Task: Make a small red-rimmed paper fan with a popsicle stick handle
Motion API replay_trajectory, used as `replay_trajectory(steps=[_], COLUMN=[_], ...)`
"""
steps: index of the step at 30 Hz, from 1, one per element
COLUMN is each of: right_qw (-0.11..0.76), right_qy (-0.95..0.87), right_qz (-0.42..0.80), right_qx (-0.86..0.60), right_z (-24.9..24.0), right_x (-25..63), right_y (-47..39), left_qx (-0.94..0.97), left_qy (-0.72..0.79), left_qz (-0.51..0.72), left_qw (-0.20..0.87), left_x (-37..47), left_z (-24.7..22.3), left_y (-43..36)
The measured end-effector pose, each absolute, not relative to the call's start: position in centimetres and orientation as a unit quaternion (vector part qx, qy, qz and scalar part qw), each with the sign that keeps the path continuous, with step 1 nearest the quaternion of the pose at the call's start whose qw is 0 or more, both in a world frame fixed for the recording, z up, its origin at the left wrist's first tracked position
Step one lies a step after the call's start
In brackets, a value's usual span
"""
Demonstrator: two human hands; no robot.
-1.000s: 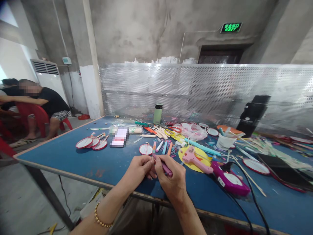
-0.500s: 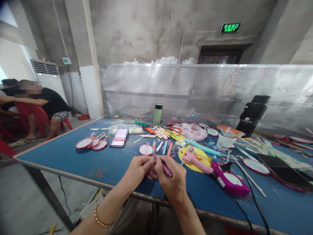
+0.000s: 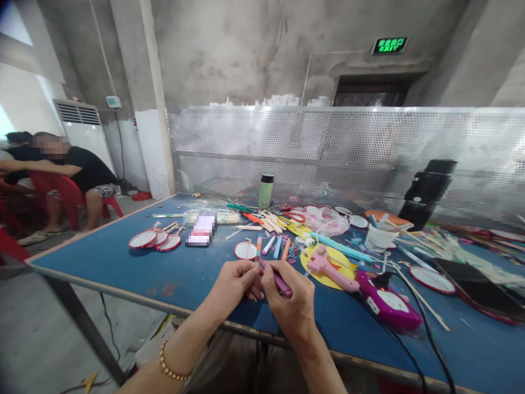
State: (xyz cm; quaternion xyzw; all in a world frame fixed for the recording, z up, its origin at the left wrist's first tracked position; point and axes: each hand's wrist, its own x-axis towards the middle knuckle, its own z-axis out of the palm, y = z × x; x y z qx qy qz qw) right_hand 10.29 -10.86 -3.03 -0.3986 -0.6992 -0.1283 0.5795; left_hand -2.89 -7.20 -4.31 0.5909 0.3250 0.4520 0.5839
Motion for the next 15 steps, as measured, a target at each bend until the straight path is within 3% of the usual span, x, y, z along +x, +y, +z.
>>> replay_trajectory(steps=[15], right_qw=[0.577], right_qy=[-0.703], right_qz=[-0.124], right_qx=[-0.398], right_z=[-2.82], right_x=[10.19], right_y=[-11.05], left_qx=[0.588], left_qy=[0.320], left_qz=[0.456], left_qw=[0.586], left_x=[-2.93], left_z=[-4.41], left_y=[-7.13])
